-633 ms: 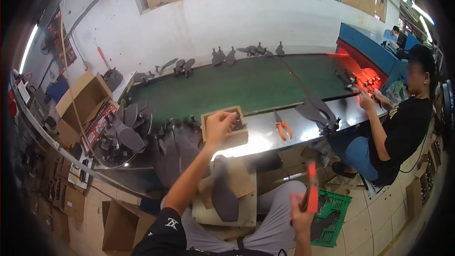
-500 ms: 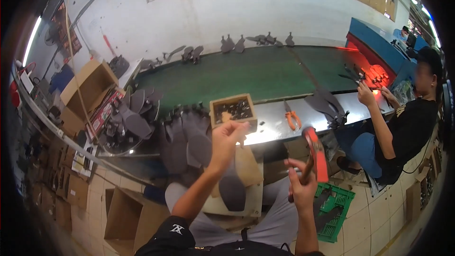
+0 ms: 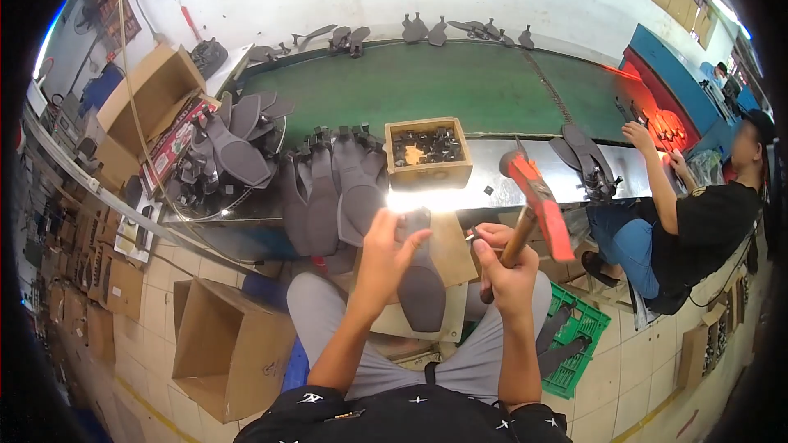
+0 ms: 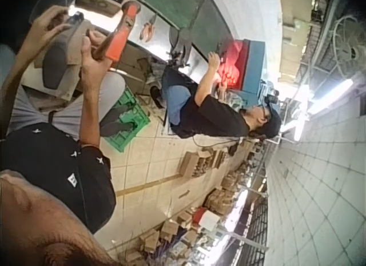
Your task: Manually assemble and secure heel components to shoe outsoles using nails, a hammer, and pliers.
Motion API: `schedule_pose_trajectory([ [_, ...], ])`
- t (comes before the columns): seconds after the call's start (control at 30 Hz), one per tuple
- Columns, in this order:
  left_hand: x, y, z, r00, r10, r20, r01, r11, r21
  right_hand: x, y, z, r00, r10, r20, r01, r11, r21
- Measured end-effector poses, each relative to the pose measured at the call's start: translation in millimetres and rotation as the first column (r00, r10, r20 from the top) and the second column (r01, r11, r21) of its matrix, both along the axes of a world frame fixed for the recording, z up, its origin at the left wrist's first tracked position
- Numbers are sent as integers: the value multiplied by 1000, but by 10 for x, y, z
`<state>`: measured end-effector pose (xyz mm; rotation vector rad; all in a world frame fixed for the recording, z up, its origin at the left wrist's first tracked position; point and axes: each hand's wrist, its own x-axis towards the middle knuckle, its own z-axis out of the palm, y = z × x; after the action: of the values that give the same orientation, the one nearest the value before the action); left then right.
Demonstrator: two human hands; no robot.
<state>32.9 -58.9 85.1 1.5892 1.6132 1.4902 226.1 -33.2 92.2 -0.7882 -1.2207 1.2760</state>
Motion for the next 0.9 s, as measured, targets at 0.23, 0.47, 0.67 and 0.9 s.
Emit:
schedule_pose_trajectory([
  [0.23, -340, 481, -662, 978, 39, -207, -31, 999, 39, -270, 322, -327, 960, 98, 264, -106, 994, 17],
  [0.47, -270, 200, -667, 993, -104, -64, 110, 989, 99, -415, 575, -531, 881, 210, 423, -268, 960, 83],
  [0.67, -336, 137, -778, 993, -19, -119, 35, 991, 131, -579, 566, -358, 811, 205, 549, -403, 875, 269],
  [0.9, -360, 157, -761, 989, -65, -133, 78, 992, 101, -487, 670, -363, 677, 81, 731, -507, 772, 384],
])
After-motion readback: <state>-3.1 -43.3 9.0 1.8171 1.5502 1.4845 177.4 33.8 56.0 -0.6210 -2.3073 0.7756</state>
